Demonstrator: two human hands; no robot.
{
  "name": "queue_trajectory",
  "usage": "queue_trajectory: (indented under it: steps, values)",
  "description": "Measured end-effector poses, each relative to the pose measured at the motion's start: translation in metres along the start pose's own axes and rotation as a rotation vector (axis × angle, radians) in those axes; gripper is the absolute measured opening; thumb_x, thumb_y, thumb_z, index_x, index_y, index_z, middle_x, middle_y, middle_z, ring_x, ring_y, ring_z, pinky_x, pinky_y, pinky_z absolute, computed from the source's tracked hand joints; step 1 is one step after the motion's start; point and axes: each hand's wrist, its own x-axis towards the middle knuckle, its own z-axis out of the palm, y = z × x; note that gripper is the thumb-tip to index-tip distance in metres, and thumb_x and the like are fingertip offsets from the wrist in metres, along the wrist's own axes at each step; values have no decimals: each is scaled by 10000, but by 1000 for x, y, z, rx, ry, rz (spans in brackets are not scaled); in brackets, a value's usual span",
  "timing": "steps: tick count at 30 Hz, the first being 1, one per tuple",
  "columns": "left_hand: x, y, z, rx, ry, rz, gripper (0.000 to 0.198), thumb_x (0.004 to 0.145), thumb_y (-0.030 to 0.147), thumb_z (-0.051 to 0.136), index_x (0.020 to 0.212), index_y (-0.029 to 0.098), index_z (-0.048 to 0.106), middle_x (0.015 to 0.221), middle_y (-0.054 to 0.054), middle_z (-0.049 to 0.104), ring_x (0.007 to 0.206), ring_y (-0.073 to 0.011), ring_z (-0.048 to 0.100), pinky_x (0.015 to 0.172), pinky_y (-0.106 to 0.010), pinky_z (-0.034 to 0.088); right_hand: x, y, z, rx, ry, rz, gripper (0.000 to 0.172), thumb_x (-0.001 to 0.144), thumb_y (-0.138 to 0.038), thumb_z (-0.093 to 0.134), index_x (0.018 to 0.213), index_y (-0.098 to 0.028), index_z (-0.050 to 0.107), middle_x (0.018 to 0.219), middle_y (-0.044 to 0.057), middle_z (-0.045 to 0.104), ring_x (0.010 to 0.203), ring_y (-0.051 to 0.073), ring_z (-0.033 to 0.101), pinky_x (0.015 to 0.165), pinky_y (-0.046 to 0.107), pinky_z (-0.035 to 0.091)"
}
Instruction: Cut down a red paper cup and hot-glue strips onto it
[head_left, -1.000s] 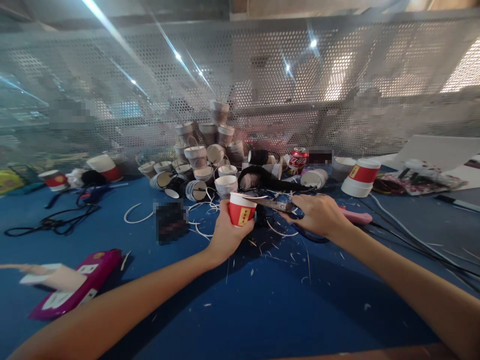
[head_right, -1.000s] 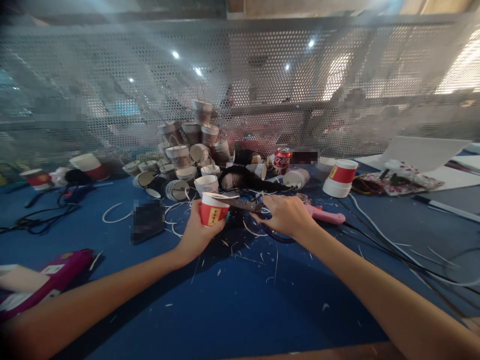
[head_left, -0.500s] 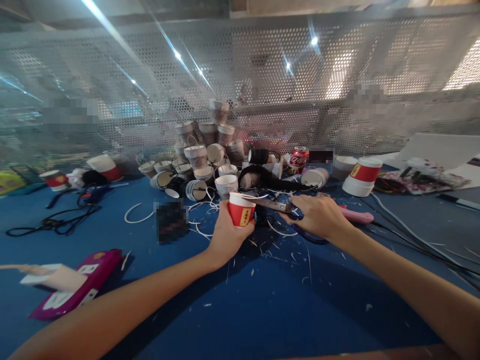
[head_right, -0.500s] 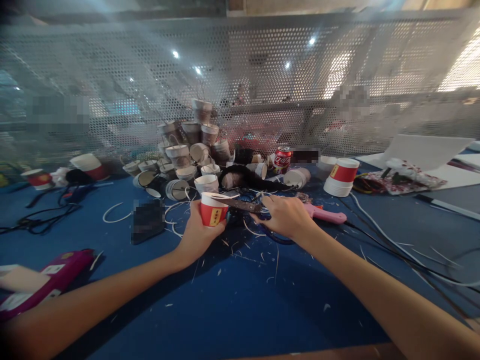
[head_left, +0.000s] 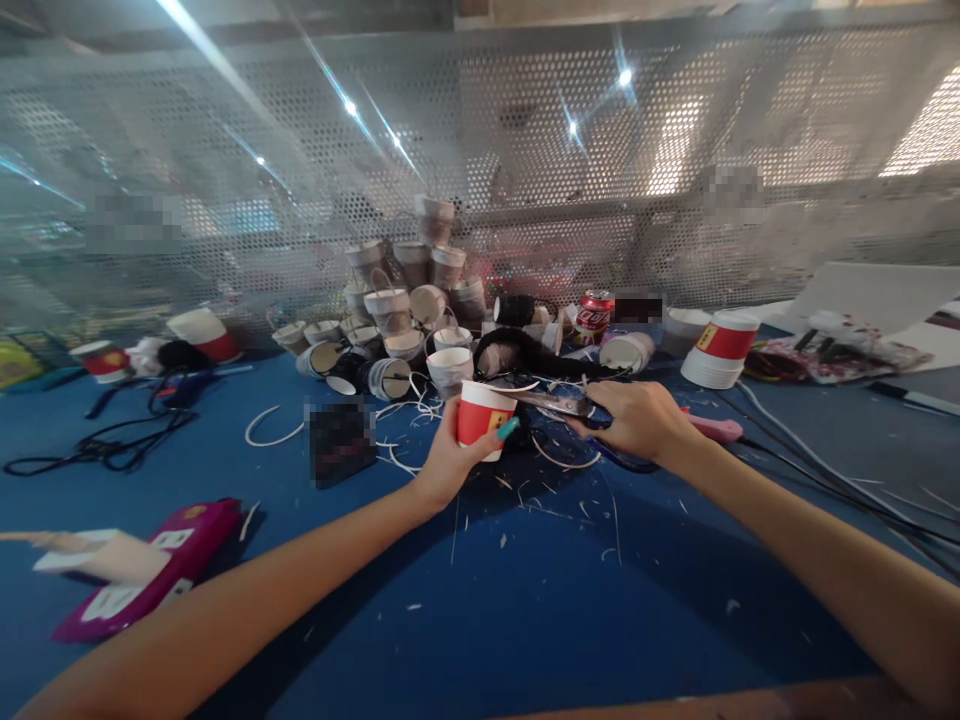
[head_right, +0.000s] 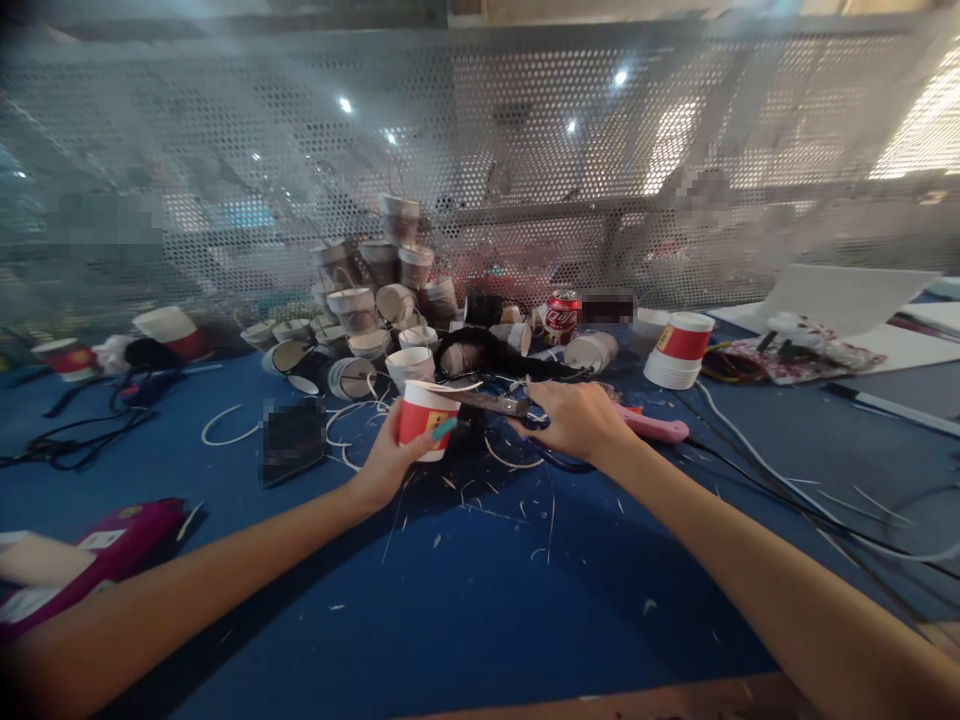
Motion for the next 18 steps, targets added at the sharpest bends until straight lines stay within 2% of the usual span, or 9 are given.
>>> queue_trajectory:
  steps: [3,11,18]
  values:
    - [1,-1,1,-8,-72,-85,587,580,347,735,1068,156,469,979,-92,620,807,-187,610,737,-344,502,0,1,1,-29,-12,-4,359,799,-480,436,746,-169,607,701,33,671,576,148,578,489,246,247]
    - [-4,-1,0,220,-9,57,621,627,350,711,1146,186,411,1015,-74,578,822,-168,569,728,-313,495,-1,-6,-1,-71,1,-18,360,807,-473,423,749,-171,609,669,35,661,558,140,557,496,247,230]
    - [-5,0,-2,340,45,57,607,647,380,693,1140,189,395,961,-62,569,761,-164,545,670,-312,487,-1,-5,0,-97,-13,-29,411,817,-505,403,727,-161,609,650,41,657,553,146,563,494,251,240]
